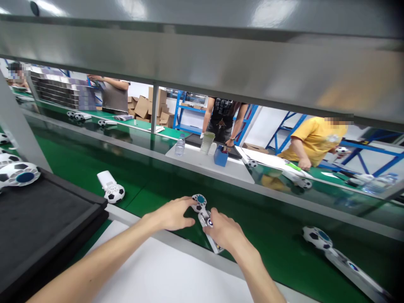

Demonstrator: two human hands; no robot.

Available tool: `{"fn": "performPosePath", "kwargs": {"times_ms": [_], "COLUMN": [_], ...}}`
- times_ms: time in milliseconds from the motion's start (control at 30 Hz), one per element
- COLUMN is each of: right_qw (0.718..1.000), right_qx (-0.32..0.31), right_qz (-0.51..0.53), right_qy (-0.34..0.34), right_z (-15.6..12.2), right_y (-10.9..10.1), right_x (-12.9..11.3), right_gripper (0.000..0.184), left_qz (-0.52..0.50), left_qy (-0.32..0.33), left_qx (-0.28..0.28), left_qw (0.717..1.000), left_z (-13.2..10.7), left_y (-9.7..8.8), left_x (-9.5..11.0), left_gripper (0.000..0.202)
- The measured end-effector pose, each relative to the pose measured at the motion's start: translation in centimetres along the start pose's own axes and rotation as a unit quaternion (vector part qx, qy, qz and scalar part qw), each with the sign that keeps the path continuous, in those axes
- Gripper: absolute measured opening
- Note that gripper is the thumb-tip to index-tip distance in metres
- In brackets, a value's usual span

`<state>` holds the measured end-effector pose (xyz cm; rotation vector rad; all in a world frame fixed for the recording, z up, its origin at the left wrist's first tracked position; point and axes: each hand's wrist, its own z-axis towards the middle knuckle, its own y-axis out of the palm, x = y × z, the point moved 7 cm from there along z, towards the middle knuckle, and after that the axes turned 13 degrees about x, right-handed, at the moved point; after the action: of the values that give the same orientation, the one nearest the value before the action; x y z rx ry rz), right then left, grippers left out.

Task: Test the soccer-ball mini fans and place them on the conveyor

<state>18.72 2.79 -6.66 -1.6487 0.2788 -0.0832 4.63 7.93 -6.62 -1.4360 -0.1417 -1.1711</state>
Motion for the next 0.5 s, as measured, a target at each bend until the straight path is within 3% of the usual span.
{"fn": "performPosePath", "kwargs": {"times_ms": [167, 300, 400, 500], "right_qw": [1.000, 0.998, 0.995, 0.992], "right_qx": [0.024, 0.047, 0.044, 0.028], "right_qz": [0.007, 0.044, 0.083, 0.122], "right_qy": [0.005, 0.002, -0.012, -0.026], "right_z": [-0.3, -1.5, -2.3, -2.8], "right_y": [-1.4, -3.5, -4.0, -3.7], "right_x": [0.3, 0.2, -0.2, -0.4], "right_gripper": [0.015, 0.017, 0.018, 0.020], "left_qz": [0.143, 0.274, 0.318, 0.311], "left_qy": [-0.086, -0.227, -0.315, -0.351], "left_qx": [0.058, 0.095, 0.078, 0.063], "left_qw": [0.984, 0.930, 0.891, 0.881], "left_z": [0.5, 0.1, -0.4, -0.5], "left_y": [-5.2, -9.4, -10.6, -10.6], "left_x": [-2.2, -6.3, -9.3, -11.6], "left_gripper": [0.052, 0.047, 0.039, 0.036]}}
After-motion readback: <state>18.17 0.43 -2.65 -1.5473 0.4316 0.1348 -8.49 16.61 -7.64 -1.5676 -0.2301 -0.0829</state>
